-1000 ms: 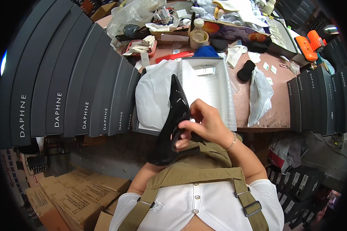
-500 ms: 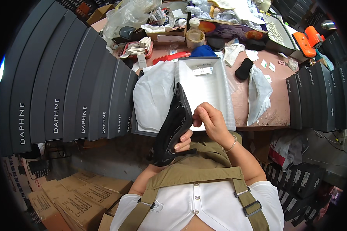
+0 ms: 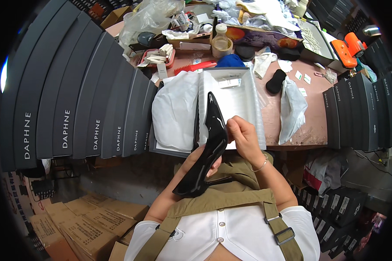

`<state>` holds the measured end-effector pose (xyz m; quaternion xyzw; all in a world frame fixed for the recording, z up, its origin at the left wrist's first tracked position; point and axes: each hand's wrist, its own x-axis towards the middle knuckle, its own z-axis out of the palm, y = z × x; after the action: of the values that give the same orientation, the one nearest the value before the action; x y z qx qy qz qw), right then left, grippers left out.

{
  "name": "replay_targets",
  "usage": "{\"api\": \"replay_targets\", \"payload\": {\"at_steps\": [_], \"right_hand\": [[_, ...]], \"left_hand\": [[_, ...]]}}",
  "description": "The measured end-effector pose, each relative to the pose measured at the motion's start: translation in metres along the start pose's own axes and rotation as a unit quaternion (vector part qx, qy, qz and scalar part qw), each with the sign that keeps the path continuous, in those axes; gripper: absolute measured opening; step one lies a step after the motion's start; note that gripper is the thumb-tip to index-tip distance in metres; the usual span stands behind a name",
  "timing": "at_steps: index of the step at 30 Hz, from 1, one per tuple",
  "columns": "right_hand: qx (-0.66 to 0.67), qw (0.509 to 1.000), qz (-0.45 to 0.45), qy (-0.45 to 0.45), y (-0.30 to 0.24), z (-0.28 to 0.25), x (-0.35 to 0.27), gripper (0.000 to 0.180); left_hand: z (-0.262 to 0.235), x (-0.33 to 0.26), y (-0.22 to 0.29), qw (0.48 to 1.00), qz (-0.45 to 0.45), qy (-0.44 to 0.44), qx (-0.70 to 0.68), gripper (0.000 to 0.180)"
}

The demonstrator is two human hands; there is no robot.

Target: Inspecting, cleaning, and packing black high-heeled shoes into a shoebox.

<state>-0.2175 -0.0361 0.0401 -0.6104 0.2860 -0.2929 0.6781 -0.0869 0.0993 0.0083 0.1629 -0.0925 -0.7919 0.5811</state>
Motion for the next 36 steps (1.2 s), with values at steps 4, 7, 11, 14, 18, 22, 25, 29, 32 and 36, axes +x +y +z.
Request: {"api": "replay_targets", "payload": {"at_steps": [4, 7, 11, 14, 18, 22, 25, 29, 32, 36], "right_hand": [[0.001, 1.000, -0.026, 0.006, -0.003, -0.007, -0.012, 0.025], [-0.028, 0.995, -0.083, -0.041, -0.006, -0.013, -0.027, 0.045], [-0.306, 0.908, -0.197, -0.207, -0.039, -0.001, -0.040, 0.077], [-0.195, 0.956, -0.181, -0.123, -0.015, -0.015, -0.036, 0.071], [0.372, 0.916, 0.062, -0.134, 0.003, -0.038, -0.036, 0.075], [0.441, 0.882, 0.095, -0.137, 0.015, -0.045, -0.042, 0.073], [0.468, 0.867, 0.102, -0.136, 0.023, -0.046, -0.043, 0.072], [0.508, 0.842, 0.125, -0.129, 0.037, -0.048, -0.046, 0.076], [0.541, 0.822, 0.138, -0.109, 0.046, -0.046, -0.048, 0.085], [0.606, 0.771, 0.172, -0.097, 0.048, -0.045, -0.041, 0.092]], "left_hand": [[-0.006, 0.004, 0.007, 1.000, -0.011, 0.011, 0.025, 0.047], [-0.004, 0.004, 0.009, 0.993, 0.049, 0.105, 0.036, 0.039], [0.032, 0.027, 0.014, 0.904, 0.244, 0.297, 0.189, 0.043], [0.022, 0.028, 0.016, 0.889, 0.265, 0.307, 0.212, 0.047], [0.014, 0.033, 0.038, 0.905, 0.309, 0.235, 0.176, 0.056], [0.010, 0.033, 0.044, 0.927, 0.257, 0.229, 0.150, 0.039], [0.006, 0.034, 0.040, 0.925, 0.245, 0.257, 0.133, 0.036], [-0.001, 0.034, 0.041, 0.914, 0.231, 0.304, 0.136, 0.045], [0.000, 0.030, 0.042, 0.910, 0.253, 0.290, 0.155, 0.046], [0.002, 0.027, 0.040, 0.905, 0.265, 0.310, 0.119, 0.048]]}}
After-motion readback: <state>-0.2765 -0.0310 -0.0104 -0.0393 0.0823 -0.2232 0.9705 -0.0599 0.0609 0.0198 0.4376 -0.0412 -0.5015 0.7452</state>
